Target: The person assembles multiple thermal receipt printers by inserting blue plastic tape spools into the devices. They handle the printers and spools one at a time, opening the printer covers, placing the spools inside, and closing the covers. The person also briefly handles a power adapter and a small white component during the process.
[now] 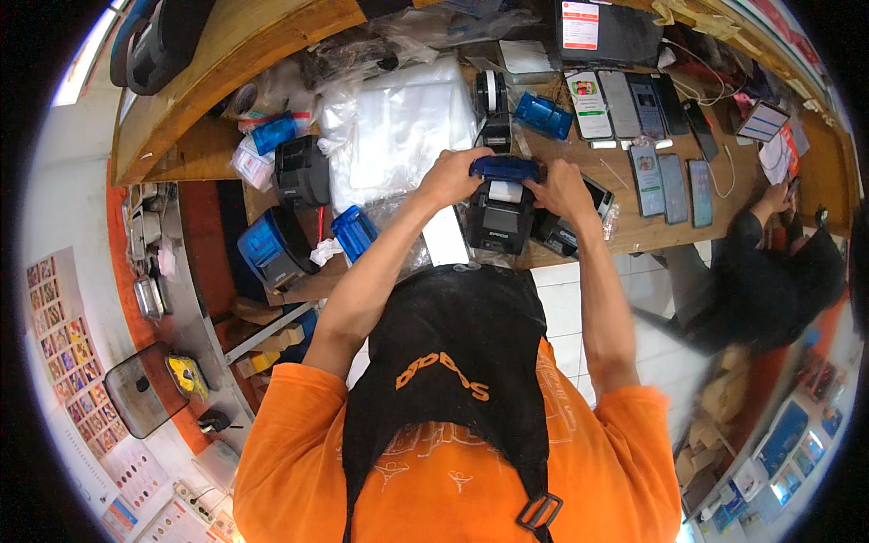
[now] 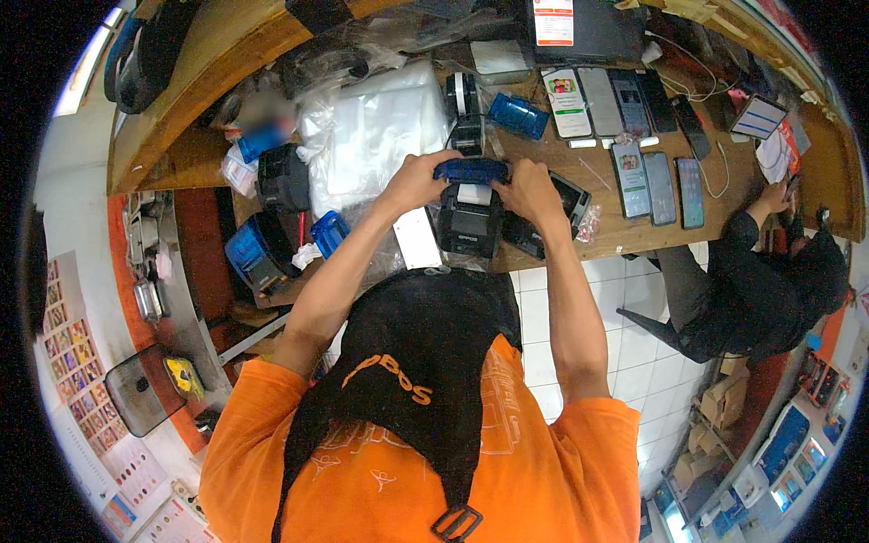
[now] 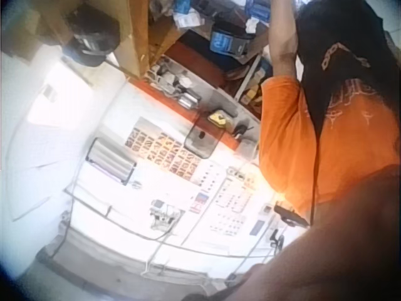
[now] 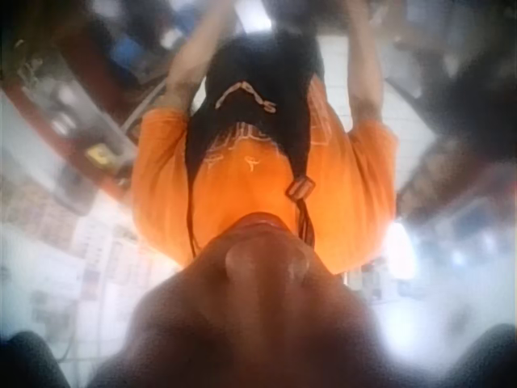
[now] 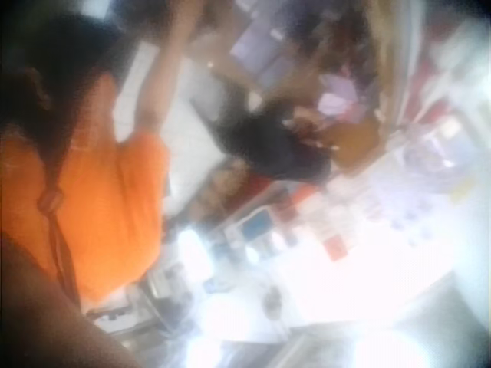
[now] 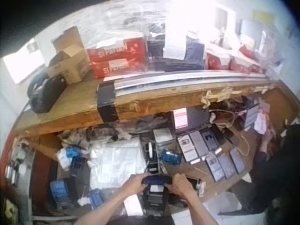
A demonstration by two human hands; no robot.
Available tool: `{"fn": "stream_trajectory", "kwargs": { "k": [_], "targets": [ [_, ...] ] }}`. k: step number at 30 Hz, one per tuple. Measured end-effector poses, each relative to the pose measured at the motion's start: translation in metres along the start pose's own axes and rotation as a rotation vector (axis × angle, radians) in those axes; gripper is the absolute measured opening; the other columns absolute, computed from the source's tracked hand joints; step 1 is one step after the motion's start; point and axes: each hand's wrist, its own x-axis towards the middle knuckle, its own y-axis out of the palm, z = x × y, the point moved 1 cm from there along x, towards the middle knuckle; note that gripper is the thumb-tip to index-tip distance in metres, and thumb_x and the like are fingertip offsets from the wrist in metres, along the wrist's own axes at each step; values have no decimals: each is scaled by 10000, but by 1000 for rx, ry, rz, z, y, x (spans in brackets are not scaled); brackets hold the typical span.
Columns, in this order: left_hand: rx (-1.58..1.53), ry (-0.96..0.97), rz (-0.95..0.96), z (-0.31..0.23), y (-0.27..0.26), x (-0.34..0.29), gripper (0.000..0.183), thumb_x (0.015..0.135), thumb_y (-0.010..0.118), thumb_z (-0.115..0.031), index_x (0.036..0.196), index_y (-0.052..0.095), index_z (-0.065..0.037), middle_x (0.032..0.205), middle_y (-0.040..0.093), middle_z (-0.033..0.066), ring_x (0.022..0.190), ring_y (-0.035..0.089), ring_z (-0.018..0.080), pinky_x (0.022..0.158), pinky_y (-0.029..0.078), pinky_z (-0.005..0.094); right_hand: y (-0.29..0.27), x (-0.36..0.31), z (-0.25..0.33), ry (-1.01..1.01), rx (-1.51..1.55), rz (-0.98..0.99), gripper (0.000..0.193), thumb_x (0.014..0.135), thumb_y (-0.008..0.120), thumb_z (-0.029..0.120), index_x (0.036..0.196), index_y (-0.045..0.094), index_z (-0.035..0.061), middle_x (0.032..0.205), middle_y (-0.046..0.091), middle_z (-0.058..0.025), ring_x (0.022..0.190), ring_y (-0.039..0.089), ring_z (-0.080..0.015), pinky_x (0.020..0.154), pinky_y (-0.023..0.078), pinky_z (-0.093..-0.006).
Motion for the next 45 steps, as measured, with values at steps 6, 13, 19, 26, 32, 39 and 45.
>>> {"fn": "stream_trajectory", "kwargs": {
  "k": [6,13,19,26,32,39,45],
  "targets": [
    [121,94,-81,6,17,8,388,841,678,-45,1224,701,-102,940,762,204,866,746,411,818,587,471,-5,-14,12,54,154,3,417,869,766,68,1244,642,-65,916,743,-292,718,778,-342,682,610,-424],
    [-4,-113,7,-3,21,-12,307,881,643,-87,1183,694,-110,1001,744,225,964,709,460,879,553,515,1,-32,32,75,231,-15,372,873,733,47,1213,645,-76,877,749,-262,747,765,-393,723,608,-442],
    [10,-61,98,-7,20,-15,340,886,625,-69,1222,662,-106,1022,743,238,984,701,476,914,538,537,-6,-33,26,79,149,126,364,869,736,48,1195,629,-74,898,736,-287,796,746,-443,778,591,-492],
    [51,-48,92,-3,30,-18,406,883,601,-42,1286,627,-87,1016,729,281,975,694,501,863,544,575,13,-43,4,-78,-108,54,498,836,741,3,1302,567,-32,959,726,-296,910,724,-469,808,575,-507],
    [100,-93,140,-22,13,-26,461,867,616,-35,1324,620,-97,1006,733,282,961,696,516,853,555,581,25,-54,-1,-75,-111,56,645,826,758,-12,1399,461,0,972,692,-305,973,677,-506,840,550,-534],
    [181,45,215,-1,14,-7,359,852,659,-118,1211,650,-113,939,734,266,933,708,496,853,563,566,-8,-38,-11,-234,13,140,681,783,768,-72,1424,556,21,1178,696,-328,1076,707,-456,899,569,-463],
    [266,48,341,1,7,14,241,832,694,-180,1039,686,-56,950,739,263,945,708,488,842,571,540,-22,-33,-8,-51,273,229,673,805,676,-144,1445,572,35,1155,752,-214,954,744,-179,832,603,-359]
  ]
}}
